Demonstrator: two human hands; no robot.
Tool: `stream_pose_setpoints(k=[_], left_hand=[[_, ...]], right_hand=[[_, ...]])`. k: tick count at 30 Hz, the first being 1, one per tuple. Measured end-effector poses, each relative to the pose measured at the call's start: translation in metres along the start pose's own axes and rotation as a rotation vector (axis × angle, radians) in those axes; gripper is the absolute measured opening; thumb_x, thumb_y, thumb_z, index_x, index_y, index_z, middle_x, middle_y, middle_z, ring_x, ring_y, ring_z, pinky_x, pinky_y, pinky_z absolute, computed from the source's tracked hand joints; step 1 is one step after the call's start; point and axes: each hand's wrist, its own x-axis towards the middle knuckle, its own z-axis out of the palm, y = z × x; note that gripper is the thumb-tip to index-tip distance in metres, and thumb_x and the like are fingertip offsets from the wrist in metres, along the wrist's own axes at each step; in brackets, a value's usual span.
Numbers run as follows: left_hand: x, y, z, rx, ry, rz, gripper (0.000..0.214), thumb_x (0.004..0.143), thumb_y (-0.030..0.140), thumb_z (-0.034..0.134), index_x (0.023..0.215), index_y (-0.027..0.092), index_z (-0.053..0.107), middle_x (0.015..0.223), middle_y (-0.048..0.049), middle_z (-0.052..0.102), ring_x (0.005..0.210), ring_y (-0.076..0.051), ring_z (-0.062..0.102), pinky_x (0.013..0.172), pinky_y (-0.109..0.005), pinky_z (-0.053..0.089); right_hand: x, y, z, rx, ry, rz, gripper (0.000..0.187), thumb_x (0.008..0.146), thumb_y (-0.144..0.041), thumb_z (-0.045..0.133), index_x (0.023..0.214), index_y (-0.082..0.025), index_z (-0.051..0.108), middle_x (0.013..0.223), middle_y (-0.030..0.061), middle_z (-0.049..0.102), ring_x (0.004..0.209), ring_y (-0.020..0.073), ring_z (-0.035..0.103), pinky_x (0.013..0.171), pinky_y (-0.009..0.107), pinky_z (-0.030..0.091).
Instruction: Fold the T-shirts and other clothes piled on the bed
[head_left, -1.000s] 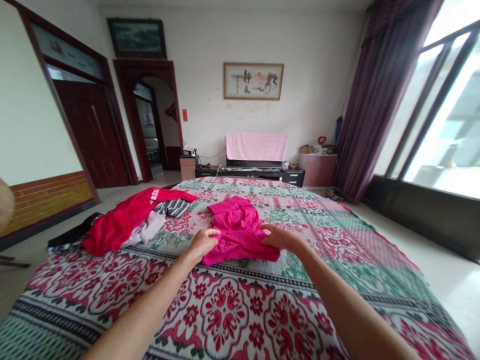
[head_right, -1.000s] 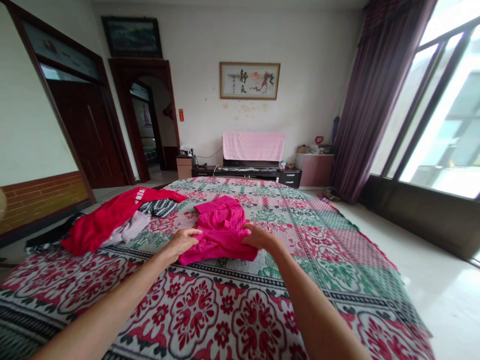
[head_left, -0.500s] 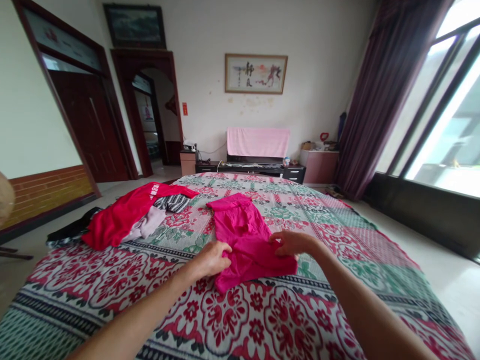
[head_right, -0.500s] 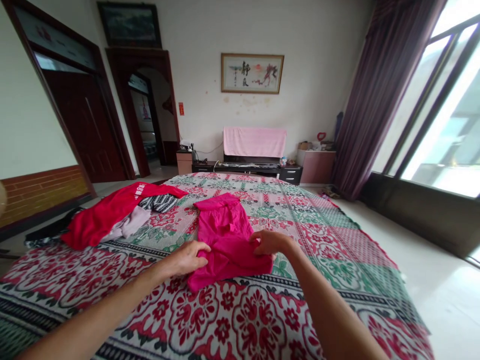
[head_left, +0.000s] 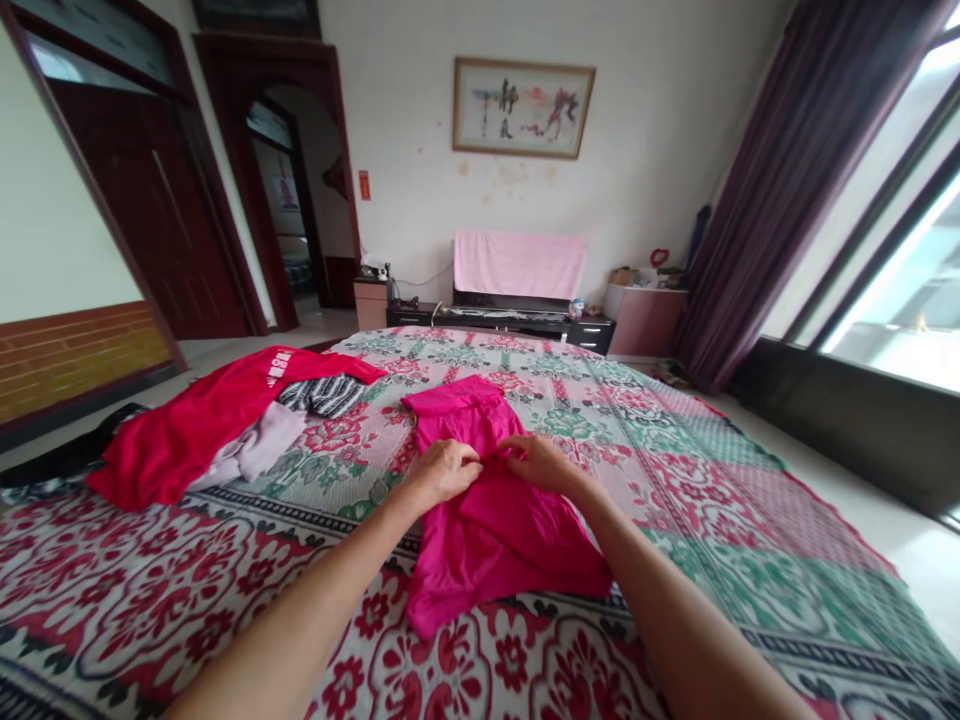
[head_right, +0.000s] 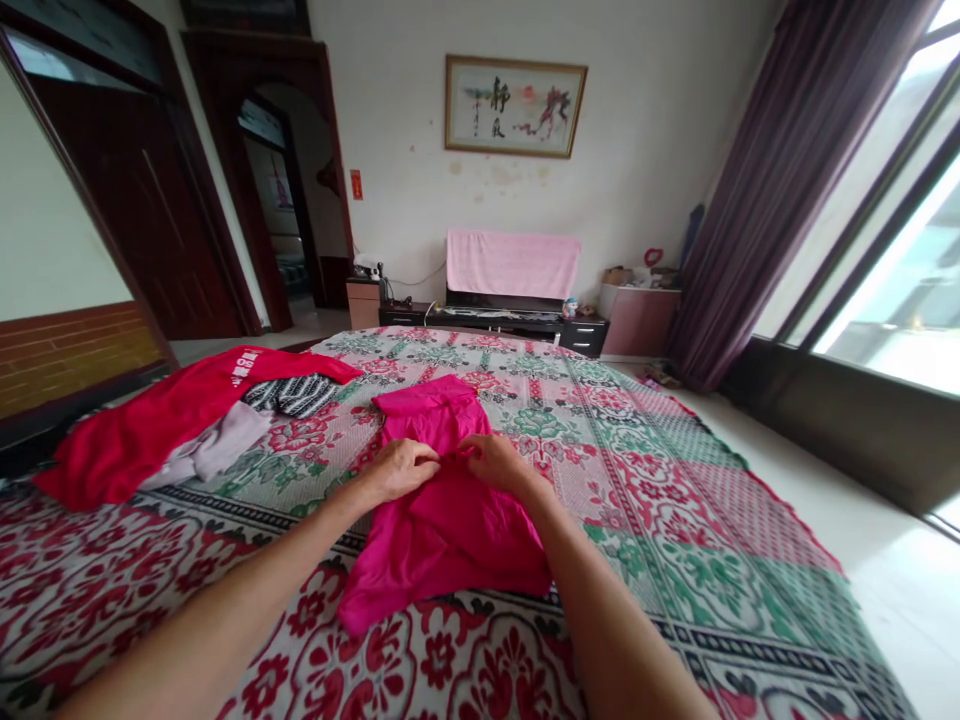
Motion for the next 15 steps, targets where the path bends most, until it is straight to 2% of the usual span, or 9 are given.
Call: stream_pose_setpoints(k=[3, 7, 11, 15], left_hand=[[-0.004, 0.005, 0.003, 0.034, 0.018, -0.054, 0.029, 0.078, 0.039, 0.059, 0.093, 0.021, 0.076, 0.089, -0.0083, 0.074, 0.086, -0.02, 0.066, 0.076, -0.025, 0.045], [-0.005, 0.009, 0.006, 0.064, 0.042, -0.088, 0.034, 0.078, 0.047, 0.059, 0.09, 0.02, 0.076, 0.087, -0.0086, 0.073, 0.085, -0.019, 0.065, 0.073, -0.024, 0.043], [-0.004, 0.011, 0.006, 0.072, 0.027, -0.113, 0.026, 0.079, 0.035, 0.056, 0.085, 0.02, 0.076, 0.074, -0.0042, 0.072, 0.073, -0.015, 0.062, 0.065, -0.022, 0.04], [-0.004, 0.011, 0.002, 0.02, 0.025, -0.174, 0.026, 0.078, 0.032, 0.054, 0.074, 0.017, 0.075, 0.064, -0.0021, 0.068, 0.063, -0.013, 0.059, 0.058, -0.022, 0.036]], right_hand=[[0.0, 0.009, 0.012, 0.02, 0.012, -0.031, 0.029, 0.073, -0.013, 0.051, 0.091, -0.018, 0.073, 0.079, 0.0014, 0.071, 0.068, 0.0127, 0.06, 0.063, 0.021, 0.04], [0.0, 0.009, 0.015, 0.016, 0.088, -0.002, 0.022, 0.078, -0.02, 0.051, 0.084, -0.017, 0.072, 0.078, 0.003, 0.071, 0.068, 0.0135, 0.06, 0.067, 0.023, 0.041], [0.0, 0.008, 0.011, 0.097, 0.097, -0.01, 0.022, 0.079, -0.019, 0.052, 0.089, -0.016, 0.071, 0.086, 0.0041, 0.072, 0.074, 0.0137, 0.061, 0.072, 0.023, 0.043], [-0.001, 0.011, 0.01, 0.14, 0.119, 0.025, 0.023, 0.079, -0.018, 0.052, 0.093, -0.015, 0.07, 0.087, 0.0042, 0.071, 0.074, 0.0138, 0.062, 0.071, 0.023, 0.044]])
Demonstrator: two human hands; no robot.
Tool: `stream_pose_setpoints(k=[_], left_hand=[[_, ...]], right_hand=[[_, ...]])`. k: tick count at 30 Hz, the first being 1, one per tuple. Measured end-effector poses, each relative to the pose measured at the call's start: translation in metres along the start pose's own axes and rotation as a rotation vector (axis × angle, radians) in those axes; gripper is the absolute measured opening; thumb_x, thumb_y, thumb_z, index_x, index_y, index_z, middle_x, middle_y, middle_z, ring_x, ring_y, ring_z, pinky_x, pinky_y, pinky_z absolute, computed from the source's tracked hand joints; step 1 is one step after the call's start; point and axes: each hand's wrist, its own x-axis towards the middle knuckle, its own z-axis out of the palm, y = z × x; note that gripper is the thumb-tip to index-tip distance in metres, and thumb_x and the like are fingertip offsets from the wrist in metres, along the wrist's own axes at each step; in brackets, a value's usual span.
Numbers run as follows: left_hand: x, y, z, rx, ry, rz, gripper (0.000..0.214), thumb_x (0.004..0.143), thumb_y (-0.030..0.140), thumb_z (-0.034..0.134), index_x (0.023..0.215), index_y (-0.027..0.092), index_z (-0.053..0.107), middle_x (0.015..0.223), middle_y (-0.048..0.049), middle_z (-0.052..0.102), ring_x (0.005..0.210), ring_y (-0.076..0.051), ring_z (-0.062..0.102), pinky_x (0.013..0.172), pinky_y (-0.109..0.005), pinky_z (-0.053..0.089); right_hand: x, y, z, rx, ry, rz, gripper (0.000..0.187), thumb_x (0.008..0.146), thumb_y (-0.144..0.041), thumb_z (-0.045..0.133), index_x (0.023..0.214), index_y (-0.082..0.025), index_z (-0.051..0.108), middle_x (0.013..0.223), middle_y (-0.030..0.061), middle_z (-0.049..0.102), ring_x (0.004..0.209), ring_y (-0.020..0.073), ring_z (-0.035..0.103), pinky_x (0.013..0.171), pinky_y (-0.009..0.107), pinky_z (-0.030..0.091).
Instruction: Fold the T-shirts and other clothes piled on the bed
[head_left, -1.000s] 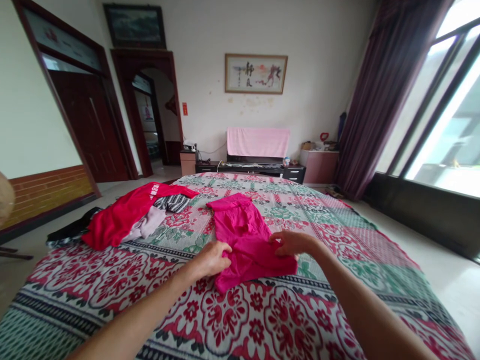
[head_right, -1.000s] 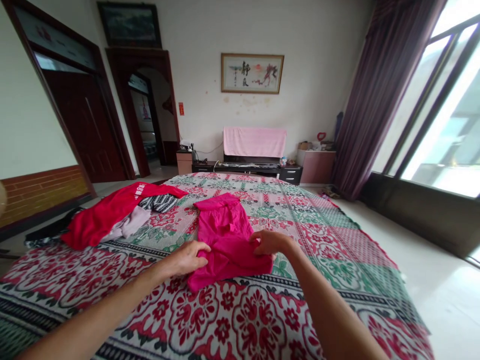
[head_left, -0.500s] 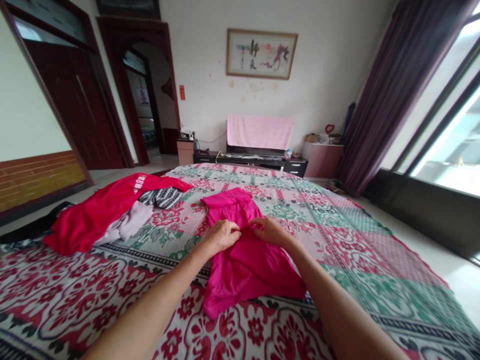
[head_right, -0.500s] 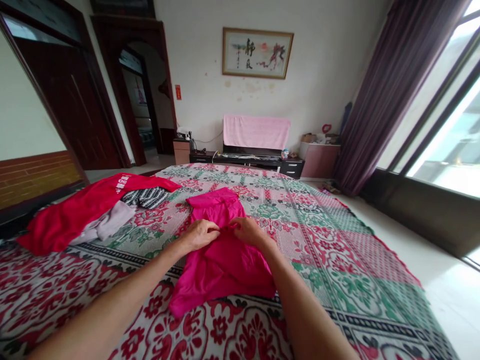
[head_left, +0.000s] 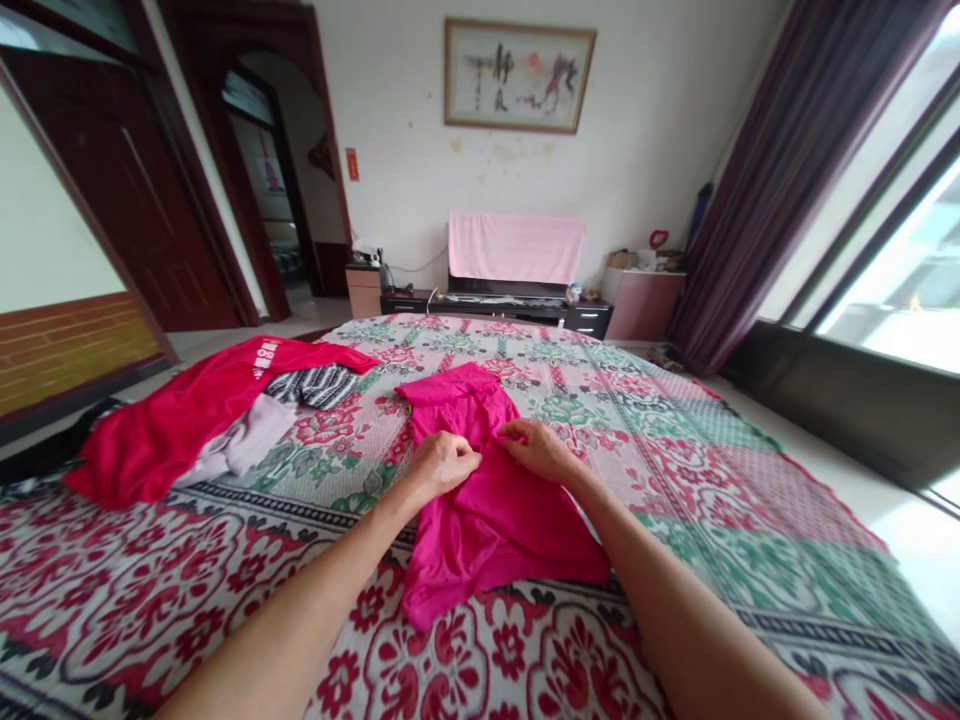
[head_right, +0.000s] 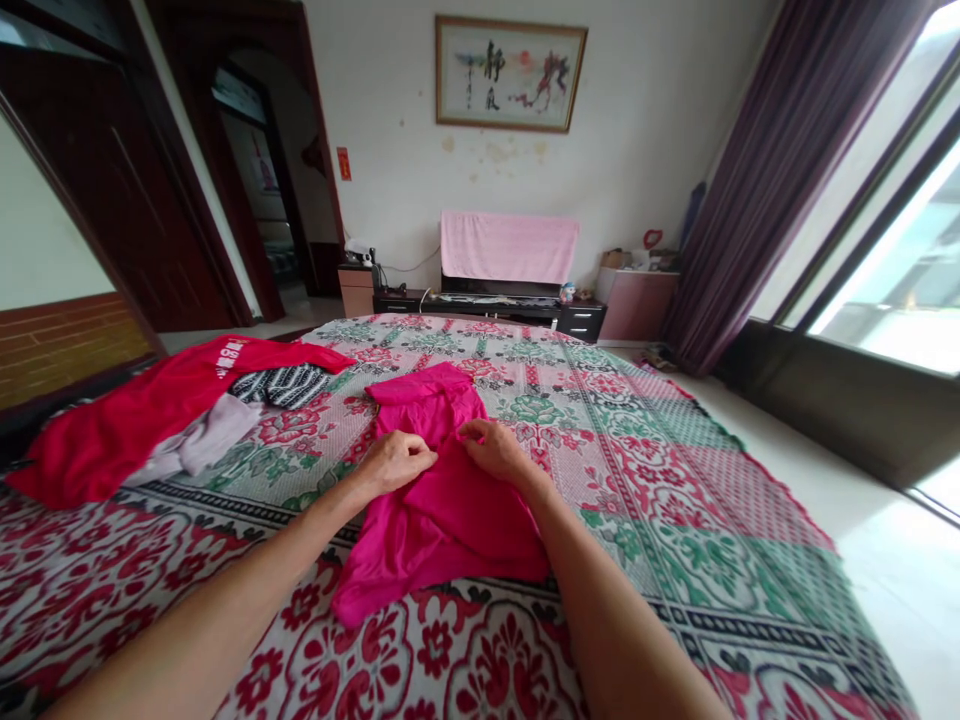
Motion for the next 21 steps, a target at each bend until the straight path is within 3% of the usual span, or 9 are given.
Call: stream_pose_setpoints(k=[4, 7, 10, 16, 21], left_hand=[[0.001, -0.003, 0.0, 0.005, 0.022, 0.012, 0.027, 0.077, 0.031, 0.053, 0.069, 0.017, 0.074, 0.061, -0.0026, 0.067, 0.061, -0.013, 0.058, 0.057, -0.022, 0.034], [0.0, -0.001, 0.001, -0.001, 0.041, 0.024, 0.034, 0.08, 0.042, 0.053, 0.068, 0.017, 0.074, 0.062, -0.0038, 0.067, 0.062, -0.014, 0.058, 0.057, -0.023, 0.034], [-0.002, 0.001, 0.002, 0.006, 0.026, 0.007, 0.036, 0.078, 0.049, 0.055, 0.075, 0.02, 0.075, 0.067, -0.0038, 0.07, 0.065, -0.014, 0.06, 0.058, -0.022, 0.035], [-0.001, -0.002, 0.006, 0.043, -0.031, 0.076, 0.027, 0.077, 0.039, 0.056, 0.081, 0.022, 0.077, 0.07, -0.0038, 0.072, 0.068, -0.014, 0.062, 0.059, -0.022, 0.036], [0.001, -0.004, -0.002, -0.009, -0.063, 0.05, 0.023, 0.074, 0.032, 0.057, 0.077, 0.019, 0.076, 0.065, -0.0024, 0.069, 0.065, -0.014, 0.061, 0.059, -0.022, 0.038]], right_hand=[[0.0, 0.006, 0.003, 0.017, 0.025, 0.056, 0.023, 0.08, -0.016, 0.049, 0.091, -0.016, 0.07, 0.082, 0.0033, 0.071, 0.073, 0.0142, 0.062, 0.07, 0.023, 0.046], [0.003, 0.008, 0.003, 0.011, 0.105, 0.1, 0.024, 0.081, -0.018, 0.049, 0.094, -0.016, 0.07, 0.083, 0.0042, 0.072, 0.075, 0.0154, 0.064, 0.072, 0.024, 0.047], [0.008, 0.006, -0.001, -0.009, 0.125, 0.057, 0.026, 0.08, -0.016, 0.05, 0.093, -0.018, 0.072, 0.091, 0.0043, 0.073, 0.082, 0.016, 0.064, 0.076, 0.025, 0.046], [0.017, -0.003, -0.001, -0.014, -0.095, -0.024, 0.027, 0.071, -0.01, 0.052, 0.087, -0.016, 0.072, 0.078, 0.0007, 0.071, 0.069, 0.012, 0.061, 0.066, 0.02, 0.043], [0.016, -0.008, 0.018, -0.052, -0.009, -0.043, 0.014, 0.072, -0.018, 0.058, 0.082, -0.015, 0.069, 0.075, 0.0031, 0.07, 0.067, 0.0122, 0.06, 0.063, 0.021, 0.041]])
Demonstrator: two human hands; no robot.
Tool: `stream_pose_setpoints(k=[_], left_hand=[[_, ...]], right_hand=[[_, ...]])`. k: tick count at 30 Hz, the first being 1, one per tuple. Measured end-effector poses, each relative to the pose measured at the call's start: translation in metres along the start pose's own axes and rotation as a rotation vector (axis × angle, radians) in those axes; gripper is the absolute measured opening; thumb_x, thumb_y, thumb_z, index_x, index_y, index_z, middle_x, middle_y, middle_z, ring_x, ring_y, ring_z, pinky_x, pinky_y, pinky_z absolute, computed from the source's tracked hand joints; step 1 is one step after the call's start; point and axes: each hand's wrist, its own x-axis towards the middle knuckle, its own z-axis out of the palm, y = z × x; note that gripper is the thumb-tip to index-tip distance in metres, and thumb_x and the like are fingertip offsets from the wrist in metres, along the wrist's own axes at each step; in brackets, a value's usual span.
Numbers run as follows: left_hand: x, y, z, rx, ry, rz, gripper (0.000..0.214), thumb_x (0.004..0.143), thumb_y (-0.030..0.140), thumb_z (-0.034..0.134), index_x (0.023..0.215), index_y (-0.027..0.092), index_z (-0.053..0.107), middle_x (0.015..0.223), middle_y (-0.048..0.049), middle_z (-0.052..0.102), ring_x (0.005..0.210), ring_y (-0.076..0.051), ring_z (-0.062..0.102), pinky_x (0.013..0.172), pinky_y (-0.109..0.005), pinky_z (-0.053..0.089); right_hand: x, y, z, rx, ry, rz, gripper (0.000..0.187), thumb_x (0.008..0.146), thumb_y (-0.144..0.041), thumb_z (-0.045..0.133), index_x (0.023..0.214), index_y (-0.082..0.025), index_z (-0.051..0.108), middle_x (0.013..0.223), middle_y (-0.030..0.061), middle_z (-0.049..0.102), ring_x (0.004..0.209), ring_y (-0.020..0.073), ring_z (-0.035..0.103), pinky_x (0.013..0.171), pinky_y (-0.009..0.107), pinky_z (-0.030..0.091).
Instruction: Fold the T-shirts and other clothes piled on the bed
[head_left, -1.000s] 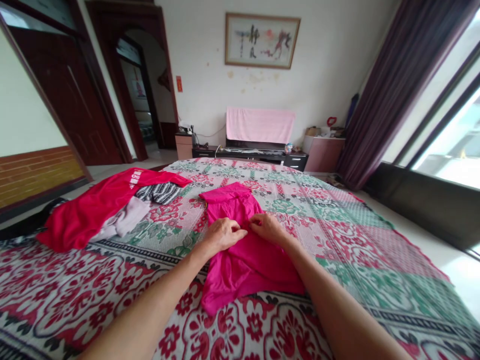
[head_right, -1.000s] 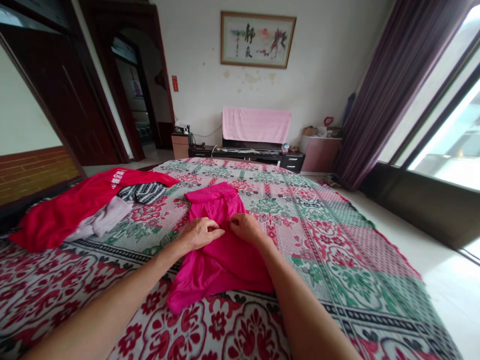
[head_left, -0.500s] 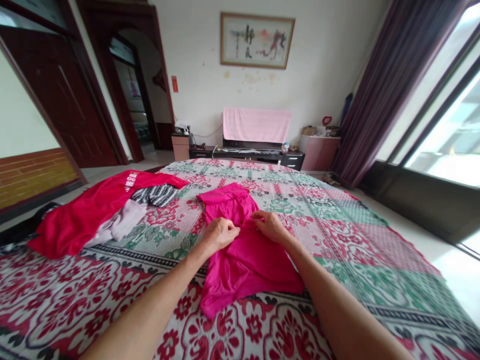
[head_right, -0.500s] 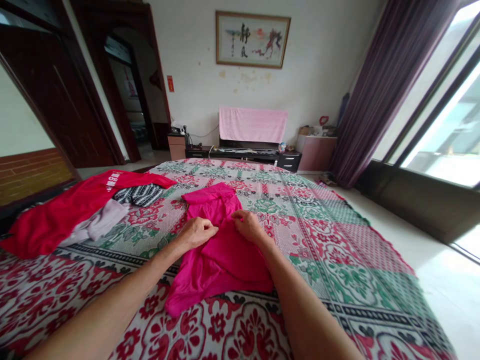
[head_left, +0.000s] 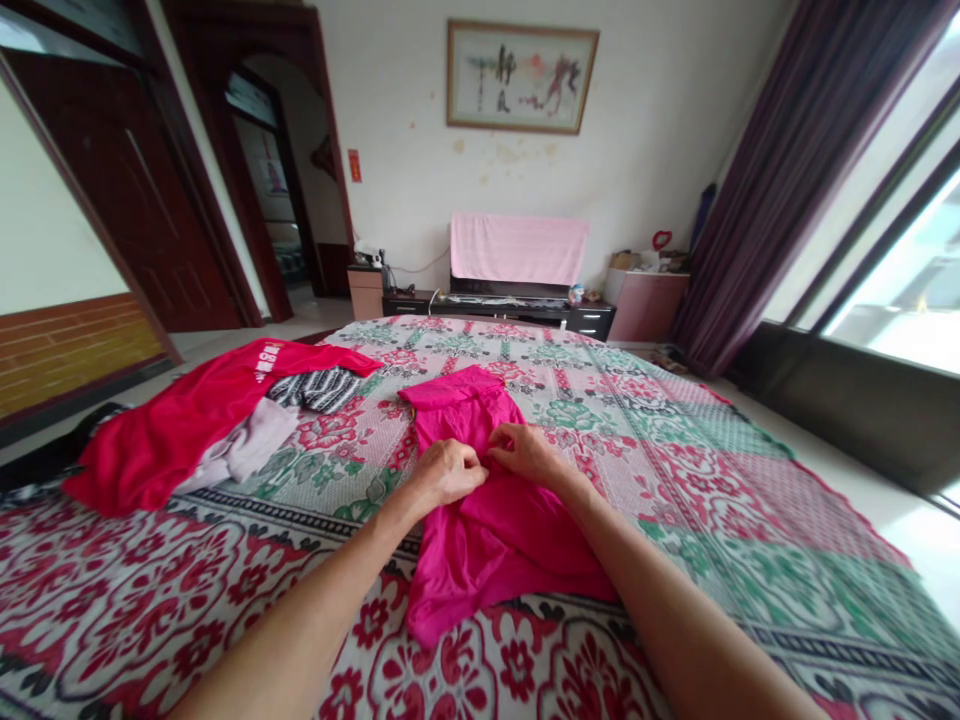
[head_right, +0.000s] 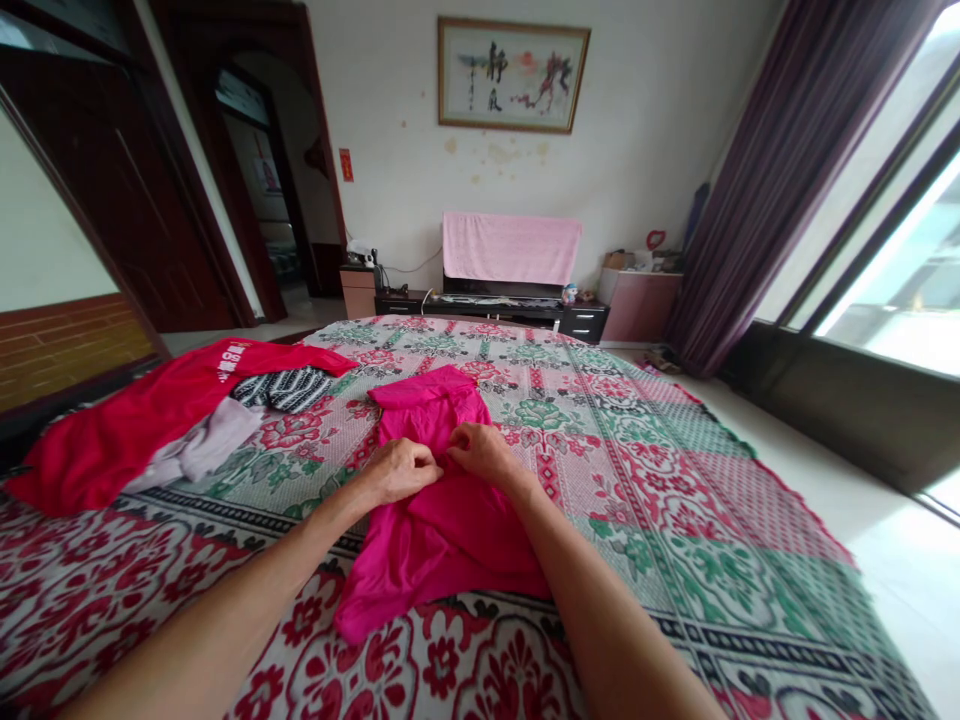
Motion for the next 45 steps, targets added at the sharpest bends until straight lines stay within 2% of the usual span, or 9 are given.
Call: stream_pose_setpoints(k=[5, 11, 15, 18, 24, 28, 33, 38, 45], left_hand=[[0.002, -0.007, -0.002, -0.09, 0.113, -0.03, 0.029, 0.073, 0.021, 0.058, 0.098, 0.018, 0.072, 0.074, -0.0022, 0.07, 0.068, -0.014, 0.061, 0.064, -0.022, 0.042], [0.006, -0.017, 0.01, -0.06, 0.188, 0.01, 0.023, 0.077, 0.031, 0.06, 0.093, 0.018, 0.071, 0.073, -0.0039, 0.069, 0.071, -0.016, 0.064, 0.065, -0.023, 0.043], [0.006, -0.019, 0.012, -0.026, 0.172, 0.041, 0.02, 0.077, 0.025, 0.057, 0.089, 0.018, 0.072, 0.078, -0.0056, 0.072, 0.075, -0.017, 0.066, 0.068, -0.023, 0.044], [0.006, -0.021, 0.012, -0.016, 0.128, 0.099, 0.023, 0.077, 0.021, 0.055, 0.09, 0.019, 0.074, 0.085, -0.0061, 0.074, 0.081, -0.018, 0.067, 0.073, -0.023, 0.046], [0.007, -0.025, 0.014, 0.06, 0.113, 0.192, 0.028, 0.081, 0.024, 0.052, 0.096, 0.024, 0.076, 0.094, -0.0064, 0.073, 0.087, -0.019, 0.066, 0.082, -0.026, 0.047], [0.006, -0.023, 0.013, 0.122, 0.089, 0.253, 0.033, 0.083, 0.024, 0.05, 0.106, 0.025, 0.073, 0.096, -0.0067, 0.072, 0.09, -0.019, 0.066, 0.084, -0.027, 0.048], [0.007, -0.02, 0.013, 0.171, 0.079, 0.248, 0.036, 0.082, 0.022, 0.048, 0.11, 0.023, 0.071, 0.099, -0.0074, 0.072, 0.092, -0.02, 0.067, 0.085, -0.03, 0.049], [0.013, -0.024, 0.012, 0.035, 0.141, 0.174, 0.042, 0.086, 0.023, 0.046, 0.124, 0.019, 0.062, 0.102, -0.0085, 0.073, 0.092, -0.018, 0.068, 0.085, -0.027, 0.05], [0.025, -0.028, 0.009, -0.09, 0.007, 0.032, 0.035, 0.081, 0.018, 0.044, 0.103, 0.017, 0.072, 0.06, -0.0017, 0.068, 0.057, -0.013, 0.065, 0.06, -0.02, 0.05]], right_hand=[[-0.005, -0.008, -0.008, -0.027, 0.046, 0.074, 0.012, 0.072, -0.017, 0.058, 0.077, -0.015, 0.068, 0.073, 0.0028, 0.069, 0.065, 0.0117, 0.058, 0.062, 0.021, 0.04], [-0.014, -0.024, -0.034, -0.01, -0.217, 0.16, 0.024, 0.078, -0.033, 0.055, 0.064, -0.015, 0.063, 0.053, 0.0006, 0.061, 0.05, 0.0102, 0.054, 0.048, 0.02, 0.033], [-0.014, -0.034, -0.017, -0.177, -0.036, 0.197, 0.027, 0.073, -0.042, 0.062, 0.077, -0.016, 0.067, 0.066, 0.0057, 0.067, 0.061, 0.0145, 0.059, 0.051, 0.022, 0.033], [-0.012, -0.034, -0.007, -0.258, 0.02, 0.254, 0.015, 0.071, -0.03, 0.062, 0.075, -0.016, 0.066, 0.068, 0.0068, 0.067, 0.064, 0.0154, 0.06, 0.051, 0.022, 0.033], [-0.011, -0.019, -0.022, 0.208, -0.239, 0.503, 0.009, 0.073, -0.015, 0.051, 0.066, -0.016, 0.056, 0.048, -0.0007, 0.057, 0.045, 0.0106, 0.055, 0.047, 0.019, 0.041], [-0.014, -0.013, -0.035, 0.423, -0.239, 0.526, 0.005, 0.075, -0.016, 0.053, 0.073, -0.015, 0.057, 0.05, -0.002, 0.058, 0.046, 0.0091, 0.055, 0.048, 0.019, 0.045], [-0.015, -0.015, -0.039, 0.499, -0.266, 0.487, 0.012, 0.074, -0.014, 0.052, 0.083, -0.015, 0.061, 0.053, -0.0017, 0.061, 0.047, 0.0092, 0.056, 0.049, 0.019, 0.047], [-0.015, -0.017, -0.037, 0.482, -0.258, 0.465, 0.013, 0.074, -0.013, 0.051, 0.082, -0.014, 0.062, 0.051, -0.0023, 0.06, 0.045, 0.0082, 0.054, 0.047, 0.018, 0.045], [-0.014, -0.018, -0.032, 0.507, -0.265, 0.442, 0.01, 0.073, -0.013, 0.053, 0.08, -0.014, 0.061, 0.051, -0.0028, 0.059, 0.047, 0.0092, 0.056, 0.046, 0.018, 0.043]])
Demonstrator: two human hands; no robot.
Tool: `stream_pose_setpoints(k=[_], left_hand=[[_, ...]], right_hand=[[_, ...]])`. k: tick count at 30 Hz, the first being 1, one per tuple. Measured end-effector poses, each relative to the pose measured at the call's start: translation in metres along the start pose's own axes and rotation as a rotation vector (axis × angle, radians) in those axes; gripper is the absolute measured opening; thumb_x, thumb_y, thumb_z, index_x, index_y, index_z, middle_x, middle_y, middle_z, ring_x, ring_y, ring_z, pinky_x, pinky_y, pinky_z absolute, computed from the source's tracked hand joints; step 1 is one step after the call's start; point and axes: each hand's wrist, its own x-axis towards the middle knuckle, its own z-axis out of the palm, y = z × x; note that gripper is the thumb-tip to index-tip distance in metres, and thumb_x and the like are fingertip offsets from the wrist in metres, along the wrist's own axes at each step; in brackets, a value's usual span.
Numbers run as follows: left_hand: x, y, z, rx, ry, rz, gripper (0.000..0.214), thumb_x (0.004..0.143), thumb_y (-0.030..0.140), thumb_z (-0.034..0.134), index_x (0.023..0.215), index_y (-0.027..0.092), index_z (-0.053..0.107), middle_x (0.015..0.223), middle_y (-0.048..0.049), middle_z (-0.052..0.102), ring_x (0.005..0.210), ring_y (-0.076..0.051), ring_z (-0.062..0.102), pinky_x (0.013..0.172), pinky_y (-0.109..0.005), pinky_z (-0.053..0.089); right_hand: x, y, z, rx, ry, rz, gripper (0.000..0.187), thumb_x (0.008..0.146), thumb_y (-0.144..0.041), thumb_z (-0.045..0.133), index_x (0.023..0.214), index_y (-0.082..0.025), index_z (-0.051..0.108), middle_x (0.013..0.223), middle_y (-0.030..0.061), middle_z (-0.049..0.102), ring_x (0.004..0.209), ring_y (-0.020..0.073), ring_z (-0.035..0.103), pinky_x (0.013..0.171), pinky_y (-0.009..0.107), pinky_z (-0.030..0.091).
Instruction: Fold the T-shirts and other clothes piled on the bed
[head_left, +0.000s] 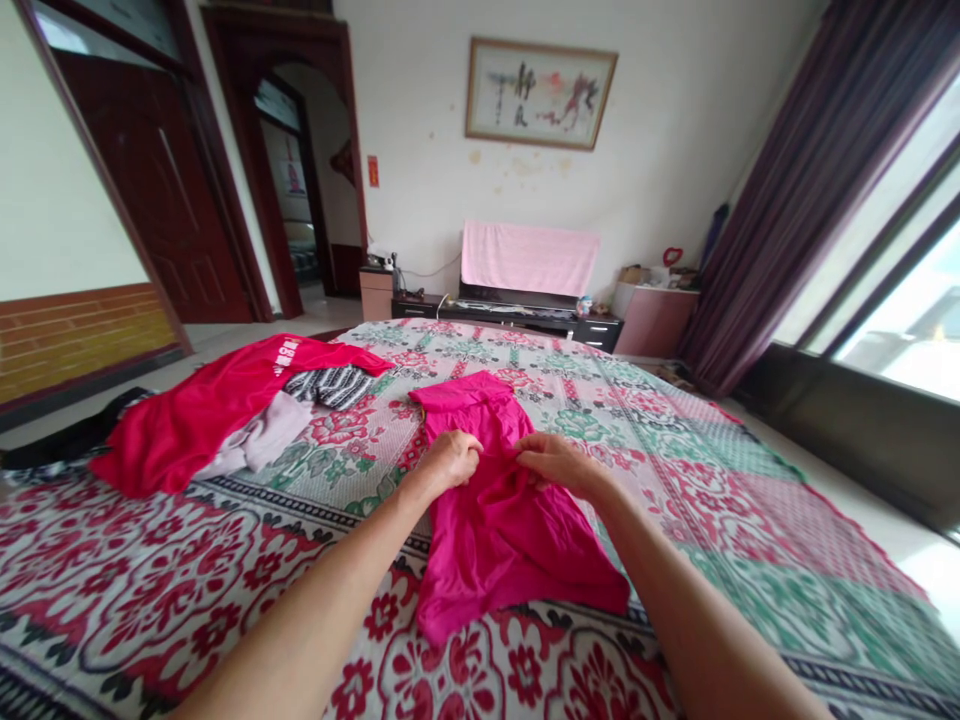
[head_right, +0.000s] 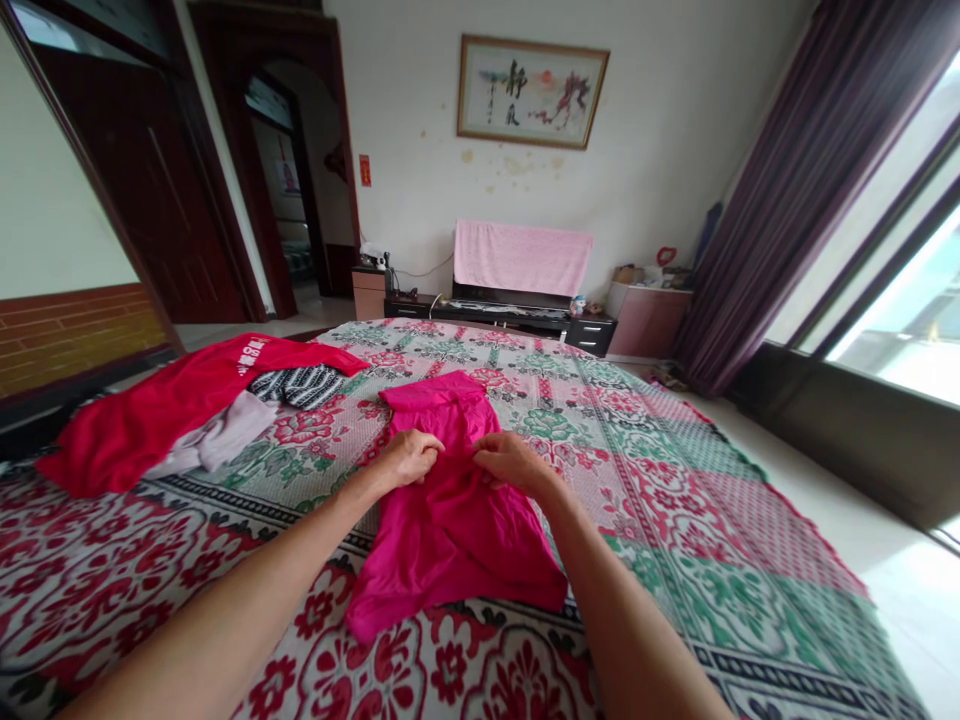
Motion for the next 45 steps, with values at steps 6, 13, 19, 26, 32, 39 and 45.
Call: stream_pose_setpoints(k=[6, 13, 19, 26, 32, 39, 45], left_hand=[[0.004, 0.01, -0.001, 0.041, -0.021, -0.089, 0.027, 0.076, 0.017, 0.047, 0.087, 0.014, 0.072, 0.052, -0.0027, 0.063, 0.048, -0.012, 0.061, 0.054, -0.02, 0.048], [0.004, 0.008, 0.004, -0.047, 0.041, -0.13, 0.021, 0.077, 0.021, 0.049, 0.084, 0.015, 0.068, 0.043, 0.002, 0.053, 0.044, -0.012, 0.058, 0.049, -0.019, 0.043], [0.0, -0.003, 0.001, -0.211, -0.026, -0.072, 0.022, 0.077, 0.024, 0.052, 0.092, 0.016, 0.065, 0.049, 0.0041, 0.055, 0.046, -0.011, 0.057, 0.048, -0.019, 0.04], [-0.016, -0.006, -0.003, -0.204, 0.028, 0.028, 0.025, 0.078, 0.037, 0.053, 0.08, 0.016, 0.067, 0.065, 0.0013, 0.061, 0.061, -0.012, 0.058, 0.055, -0.02, 0.039], [-0.041, 0.003, -0.009, -0.137, -0.023, 0.14, 0.032, 0.072, 0.047, 0.062, 0.082, 0.017, 0.07, 0.082, -0.001, 0.065, 0.075, -0.014, 0.06, 0.065, -0.022, 0.042], [-0.055, 0.01, -0.007, -0.048, 0.056, 0.223, 0.026, 0.077, 0.039, 0.061, 0.064, 0.016, 0.064, 0.079, -0.0033, 0.063, 0.076, -0.013, 0.058, 0.074, -0.023, 0.045], [-0.053, 0.013, 0.006, 0.038, 0.166, 0.233, 0.022, 0.074, 0.018, 0.058, 0.052, 0.017, 0.058, 0.076, -0.0048, 0.064, 0.079, -0.014, 0.06, 0.081, -0.024, 0.046]], right_hand=[[-0.002, -0.003, 0.002, -0.011, 0.008, -0.028, 0.01, 0.076, -0.015, 0.054, 0.083, -0.014, 0.062, 0.051, -0.0029, 0.059, 0.046, 0.0084, 0.054, 0.046, 0.018, 0.042], [-0.002, -0.002, 0.011, -0.056, -0.002, -0.104, 0.016, 0.079, -0.022, 0.06, 0.093, -0.015, 0.061, 0.056, -0.0028, 0.061, 0.05, 0.009, 0.055, 0.045, 0.018, 0.041], [0.0, 0.003, 0.01, -0.123, -0.094, -0.173, 0.033, 0.08, -0.021, 0.058, 0.112, -0.015, 0.056, 0.076, 0.0021, 0.067, 0.058, 0.0102, 0.057, 0.048, 0.02, 0.043], [-0.006, 0.005, 0.02, -0.416, 0.064, -0.351, 0.047, 0.072, -0.008, 0.056, 0.117, -0.016, 0.055, 0.109, 0.008, 0.067, 0.091, 0.017, 0.063, 0.072, 0.025, 0.049], [-0.023, 0.007, 0.035, -0.576, 0.096, -0.494, 0.05, 0.067, -0.012, 0.062, 0.117, -0.017, 0.057, 0.114, 0.0096, 0.064, 0.092, 0.0188, 0.062, 0.082, 0.03, 0.048], [-0.052, -0.001, 0.018, -0.585, 0.055, -0.388, 0.013, 0.072, -0.023, 0.062, 0.082, -0.015, 0.065, 0.08, 0.0029, 0.066, 0.069, 0.0117, 0.057, 0.063, 0.022, 0.042], [-0.078, -0.018, 0.013, -0.795, -0.235, -0.178, 0.027, 0.064, -0.032, 0.07, 0.087, -0.017, 0.071, 0.081, 0.0039, 0.069, 0.067, 0.0141, 0.058, 0.054, 0.022, 0.038]])
